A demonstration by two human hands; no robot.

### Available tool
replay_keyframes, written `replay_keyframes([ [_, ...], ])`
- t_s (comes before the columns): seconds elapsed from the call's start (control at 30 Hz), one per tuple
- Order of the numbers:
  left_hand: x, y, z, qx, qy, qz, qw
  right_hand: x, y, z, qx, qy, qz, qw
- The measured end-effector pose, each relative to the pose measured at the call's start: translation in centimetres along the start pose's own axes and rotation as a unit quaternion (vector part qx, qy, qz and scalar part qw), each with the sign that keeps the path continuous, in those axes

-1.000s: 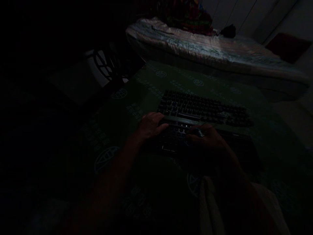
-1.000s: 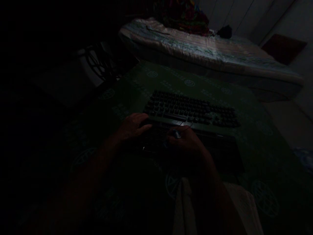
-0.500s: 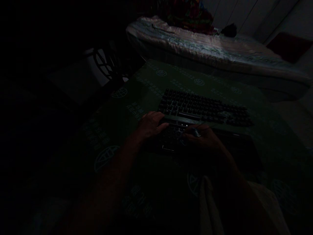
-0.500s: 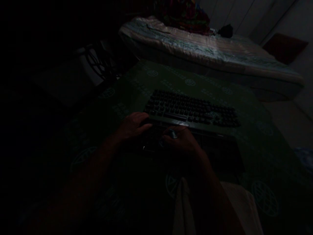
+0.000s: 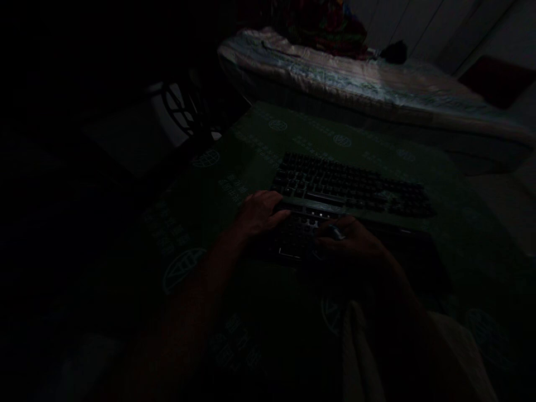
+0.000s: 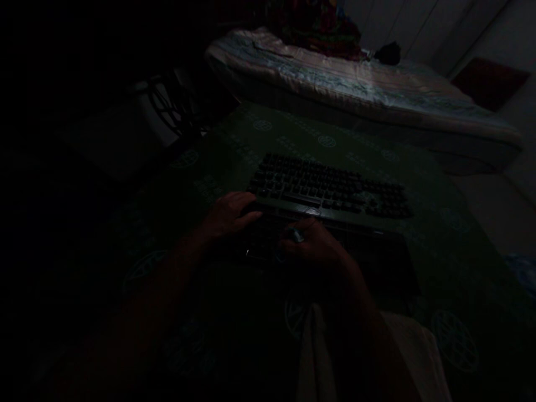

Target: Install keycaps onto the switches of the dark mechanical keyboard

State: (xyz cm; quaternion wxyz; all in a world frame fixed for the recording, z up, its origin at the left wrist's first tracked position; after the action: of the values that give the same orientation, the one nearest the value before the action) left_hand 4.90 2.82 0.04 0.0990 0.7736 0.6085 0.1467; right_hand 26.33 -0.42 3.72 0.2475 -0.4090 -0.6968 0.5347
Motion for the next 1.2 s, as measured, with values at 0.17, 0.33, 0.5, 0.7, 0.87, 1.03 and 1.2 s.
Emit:
replay_keyframes([
  [0.17, 0.0, -0.1, 0.0, -0.001, 0.009, 0.003, 1.000, -0.1, 0.1, -0.2, 0.016, 0.038, 0.007, 0.999],
  [0.33, 0.0, 0.0, 0.0, 0.000, 0.007, 0.001, 1.000, -0.3, 0.3, -0.2, 0.017, 0.024, 0.023, 0.999],
  [0.5, 0.0, -0.1, 0.1, -0.004, 0.010, 0.003, 1.000, 0.3, 0.1, 0.4, 0.034, 0.061, -0.026, 0.997],
  [0.7, -0.1, -0.1, 0.0, -0.010, 0.012, 0.004, 1.000, 0.6, 0.4, 1.0, 0.014, 0.045, -0.058, 0.997],
  [0.87, -0.1, 0.1, -0.1, -0.010, 0.005, 0.000, 1.000, 0.5, 0.3, 1.1, 0.002, 0.048, -0.070, 0.996],
  [1.03, -0.1, 0.1, 0.0, -0.002, -0.002, -0.012, 1.000, 0.6, 0.4, 1.6, -0.009, 0.006, -0.047, 0.999],
  [1.2, -0.1, 0.1, -0.1, -0.004, 0.007, -0.004, 1.000, 0.7, 0.6, 1.4, -0.001, 0.041, -0.069, 0.997],
])
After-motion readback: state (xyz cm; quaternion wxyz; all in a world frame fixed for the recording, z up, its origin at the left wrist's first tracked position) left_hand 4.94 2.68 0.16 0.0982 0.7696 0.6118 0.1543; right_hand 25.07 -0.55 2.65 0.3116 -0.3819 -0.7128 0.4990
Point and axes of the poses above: each hand's wrist, its own x-axis towards the middle knuckle, its own z-axis out of the palm, y = z × x, the point moved 2 cm from there along x, towards the middle knuckle, and after that the axes turned 6 degrees about -z, right-handed, at the moved point
